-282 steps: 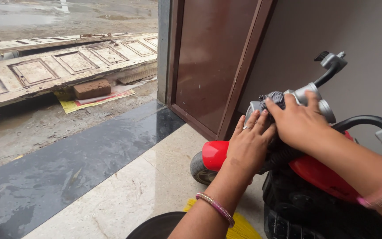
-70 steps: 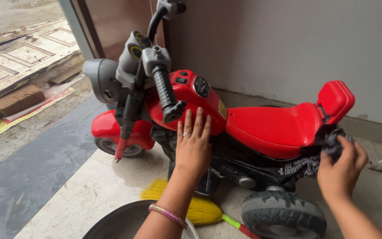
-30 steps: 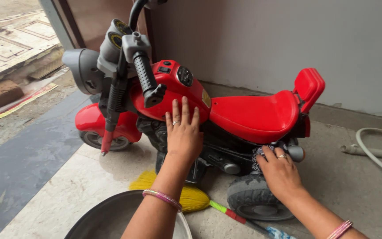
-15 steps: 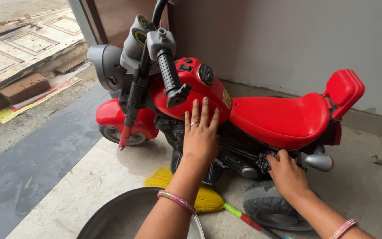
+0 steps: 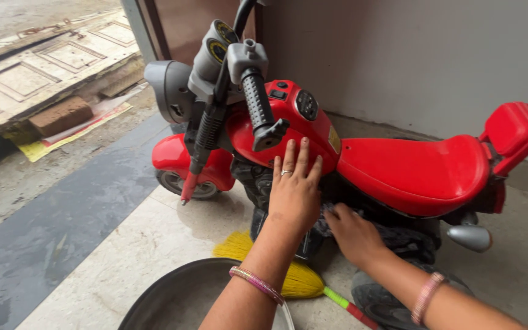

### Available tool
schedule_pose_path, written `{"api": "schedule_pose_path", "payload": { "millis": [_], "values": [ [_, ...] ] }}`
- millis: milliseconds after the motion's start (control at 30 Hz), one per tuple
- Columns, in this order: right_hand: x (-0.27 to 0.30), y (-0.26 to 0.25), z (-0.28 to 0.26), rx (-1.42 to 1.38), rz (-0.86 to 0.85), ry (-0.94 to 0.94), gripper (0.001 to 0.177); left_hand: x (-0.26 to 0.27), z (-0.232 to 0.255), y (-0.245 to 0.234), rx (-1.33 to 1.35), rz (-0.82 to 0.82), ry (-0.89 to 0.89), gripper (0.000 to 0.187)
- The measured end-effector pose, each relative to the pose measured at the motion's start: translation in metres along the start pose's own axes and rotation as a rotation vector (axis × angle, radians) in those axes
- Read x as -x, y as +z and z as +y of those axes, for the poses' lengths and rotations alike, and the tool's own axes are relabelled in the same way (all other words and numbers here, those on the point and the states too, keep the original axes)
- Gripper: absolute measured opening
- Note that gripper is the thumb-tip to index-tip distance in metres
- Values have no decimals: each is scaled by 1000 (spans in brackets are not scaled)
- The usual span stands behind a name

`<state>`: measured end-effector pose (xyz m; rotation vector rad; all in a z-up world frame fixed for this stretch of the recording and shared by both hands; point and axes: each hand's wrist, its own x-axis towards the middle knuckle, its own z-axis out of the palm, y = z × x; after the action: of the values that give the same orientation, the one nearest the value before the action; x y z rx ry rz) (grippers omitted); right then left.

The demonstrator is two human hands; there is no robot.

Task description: The person wipes a metal lid, a blue plastic bottle, a water bottle, and two small jars with a black cloth, then places them on the floor. The person then wipes the handlebars, body, and seat of a red toy motorcycle with the same cloth.

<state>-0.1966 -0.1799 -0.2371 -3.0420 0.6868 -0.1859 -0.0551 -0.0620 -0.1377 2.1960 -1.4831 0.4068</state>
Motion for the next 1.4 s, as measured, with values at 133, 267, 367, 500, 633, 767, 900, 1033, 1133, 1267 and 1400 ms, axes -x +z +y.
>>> {"api": "schedule_pose_path", "payload": {
  "millis": [133, 267, 367, 500, 633, 767, 900, 1033, 1133, 1267, 1400],
  "values": [
    [-30, 11, -22, -212, 308, -264, 40, 2, -4, 5, -43, 22, 26, 66],
    [-25, 10, -19, 33, 291, -308, 34, 1, 2, -12, -49, -46, 11, 71],
    [-10, -5, -18, 242, 150, -282, 28, 1, -2, -6, -31, -64, 13, 72],
    [17, -6, 13, 269, 32, -57, 42, 4, -3, -4, -12, -49, 41, 72],
    [44, -16, 43, -16, -18, 201, 35, 3, -2, 2, -13, -31, 58, 71],
    [57, -23, 61, -14, -66, 278, 44, 2, -1, -1, 47, -12, 61, 69],
    [48, -49, 50, 36, -209, 349, 37, 12, 0, 15, 338, 240, 41, 38],
    [14, -68, 29, -213, -46, 167, 41, 27, 15, 52, 873, 429, -290, 32],
    [-28, -86, 1, -497, 39, 56, 33, 44, 29, 34, 1518, 256, -741, 47],
    [-69, -96, -34, -763, -76, 50, 25, 63, 9, 24, 2129, 86, -924, 59],
    [-94, -106, -55, -717, -198, -18, 22, 65, -31, 40, 2225, 220, -761, 54]
  ]
}}
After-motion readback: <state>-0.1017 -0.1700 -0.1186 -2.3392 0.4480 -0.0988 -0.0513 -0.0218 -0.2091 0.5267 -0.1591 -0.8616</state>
